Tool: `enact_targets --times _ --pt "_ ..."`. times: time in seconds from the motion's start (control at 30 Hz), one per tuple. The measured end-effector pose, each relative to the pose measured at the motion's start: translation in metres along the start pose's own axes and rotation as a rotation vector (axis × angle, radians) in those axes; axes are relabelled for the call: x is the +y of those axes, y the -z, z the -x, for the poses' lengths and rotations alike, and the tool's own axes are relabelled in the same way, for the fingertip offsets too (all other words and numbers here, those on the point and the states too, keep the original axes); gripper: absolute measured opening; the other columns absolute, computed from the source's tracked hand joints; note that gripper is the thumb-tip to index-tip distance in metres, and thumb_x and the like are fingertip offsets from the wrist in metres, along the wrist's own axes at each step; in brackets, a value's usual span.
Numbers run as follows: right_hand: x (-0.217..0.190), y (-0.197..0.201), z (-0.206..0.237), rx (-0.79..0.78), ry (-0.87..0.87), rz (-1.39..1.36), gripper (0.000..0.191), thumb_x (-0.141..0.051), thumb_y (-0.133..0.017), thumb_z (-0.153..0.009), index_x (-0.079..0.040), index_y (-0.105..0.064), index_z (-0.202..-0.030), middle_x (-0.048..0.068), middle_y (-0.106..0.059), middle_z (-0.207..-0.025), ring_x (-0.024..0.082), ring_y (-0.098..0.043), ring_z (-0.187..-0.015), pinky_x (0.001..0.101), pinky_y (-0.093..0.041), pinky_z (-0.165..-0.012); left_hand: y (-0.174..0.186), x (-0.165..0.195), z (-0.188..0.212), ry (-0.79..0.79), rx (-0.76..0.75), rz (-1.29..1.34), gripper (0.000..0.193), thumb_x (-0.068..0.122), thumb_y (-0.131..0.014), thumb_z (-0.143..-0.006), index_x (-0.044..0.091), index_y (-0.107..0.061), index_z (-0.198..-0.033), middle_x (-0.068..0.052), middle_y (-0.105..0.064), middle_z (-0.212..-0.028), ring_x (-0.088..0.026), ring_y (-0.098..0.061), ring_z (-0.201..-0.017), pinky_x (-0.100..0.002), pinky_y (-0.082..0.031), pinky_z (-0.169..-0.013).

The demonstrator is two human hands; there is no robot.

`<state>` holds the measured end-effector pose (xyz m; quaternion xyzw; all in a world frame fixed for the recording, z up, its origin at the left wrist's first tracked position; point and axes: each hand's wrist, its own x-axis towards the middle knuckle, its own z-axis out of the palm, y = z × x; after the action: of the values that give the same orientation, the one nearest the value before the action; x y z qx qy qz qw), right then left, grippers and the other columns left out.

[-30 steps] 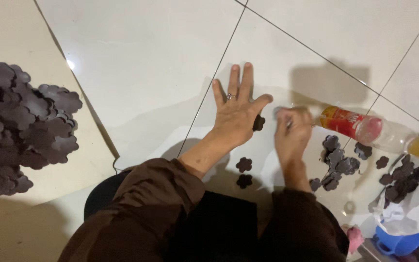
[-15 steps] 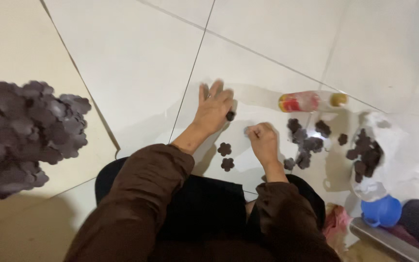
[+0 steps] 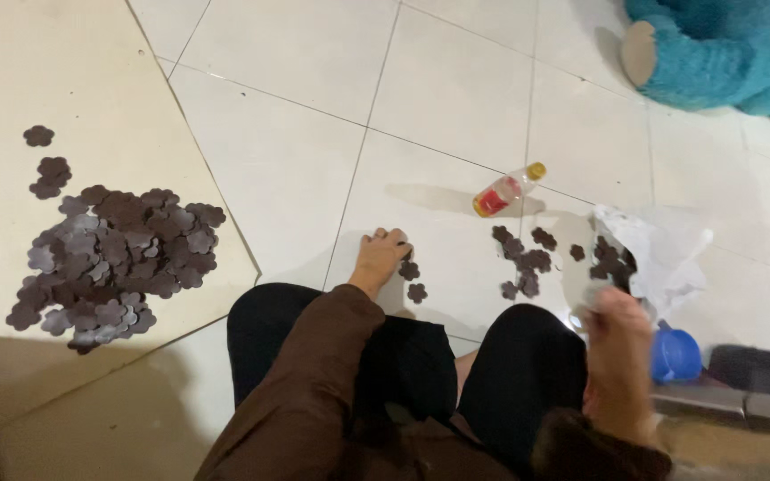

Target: The person sits on the floor and repeatedly picks up small dark flower-shaped pieces, rubbing their edges with a small grey cloth. They handle the pieces one at a time, occasionally placing them on a nearby cardboard sheet or back on the floor.

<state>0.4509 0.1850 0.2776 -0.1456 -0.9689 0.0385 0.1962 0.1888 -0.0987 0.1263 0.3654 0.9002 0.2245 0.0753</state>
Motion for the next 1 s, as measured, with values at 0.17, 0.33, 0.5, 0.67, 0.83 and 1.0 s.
enact_targets --times 0.17,0.33,0.5,0.67,0.83,1.0 --pt "0.001 0.104 0.066 0.248 -0.796 -1.292 0.004 -0.011 -0.062 -0.107 -0.011 -0.064 -0.103 -0.001 -0.064 -0.1 0.011 -0.061 -0.091 0.0258 -0.053 -0.081 0.008 0.01 0.023 0.052 -0.102 -0.233 0.042 0.005 -0.068 -0.084 0.008 -0.061 -0.125 -0.011 -0.055 -0.13 -0.034 -0.053 -0.122 -0.047 -0.05 -0.089" --pt "-0.023 0.16 0.101 0.405 -1.001 -1.042 0.008 -0.021 -0.06 -0.106 -0.015 -0.065 -0.109 -0.002 -0.064 -0.1 0.011 -0.062 -0.087 0.029 -0.053 -0.079 0.017 0.013 0.057 0.233 -0.002 -0.032 0.025 0.008 -0.07 -0.088 0.008 -0.069 -0.113 -0.013 -0.065 -0.118 -0.034 -0.061 -0.114 -0.046 -0.052 -0.09" --pt "-0.009 0.177 0.106 0.345 -0.864 -0.905 0.022 -0.031 -0.057 -0.118 -0.01 -0.06 -0.112 0.002 -0.059 -0.1 0.011 -0.056 -0.084 0.0307 -0.046 -0.074 0.034 0.015 0.076 0.409 0.321 0.631 0.021 0.015 -0.076 -0.086 0.007 -0.075 -0.104 -0.01 -0.074 -0.101 -0.028 -0.07 -0.094 -0.039 -0.056 -0.084" --pt "0.069 0.178 0.095 0.274 -0.591 -1.247 0.026 -0.026 -0.051 -0.119 -0.008 -0.06 -0.103 0.002 -0.058 -0.099 0.006 -0.054 -0.081 0.0219 -0.05 -0.075 0.05 0.011 0.086 0.694 0.434 1.115 0.035 0.011 -0.074 -0.086 0.005 -0.07 -0.12 -0.009 -0.073 -0.095 -0.019 -0.068 -0.081 -0.032 -0.055 -0.072" --pt "0.143 0.196 0.071 0.163 -0.058 -1.576 0.007 -0.016 -0.062 -0.099 -0.01 -0.06 -0.098 0.003 -0.059 -0.092 0.006 -0.063 -0.084 0.0202 -0.053 -0.077 0.057 0.011 0.097 0.711 0.615 1.619 0.034 0.004 -0.064 -0.092 -0.001 -0.063 -0.126 -0.009 -0.073 -0.097 -0.013 -0.071 -0.075 -0.023 -0.057 -0.066" --pt "0.137 0.208 0.065 0.443 -0.33 -1.69 0.011 -0.013 -0.054 -0.113 -0.006 -0.058 -0.104 0.002 -0.062 -0.097 0.008 -0.066 -0.089 0.0189 -0.055 -0.088 0.062 0.026 0.11 0.753 0.585 1.697 0.035 0.007 -0.053 -0.099 0.002 -0.059 -0.133 -0.011 -0.073 -0.096 -0.011 -0.063 -0.067 -0.022 -0.044 -0.053"
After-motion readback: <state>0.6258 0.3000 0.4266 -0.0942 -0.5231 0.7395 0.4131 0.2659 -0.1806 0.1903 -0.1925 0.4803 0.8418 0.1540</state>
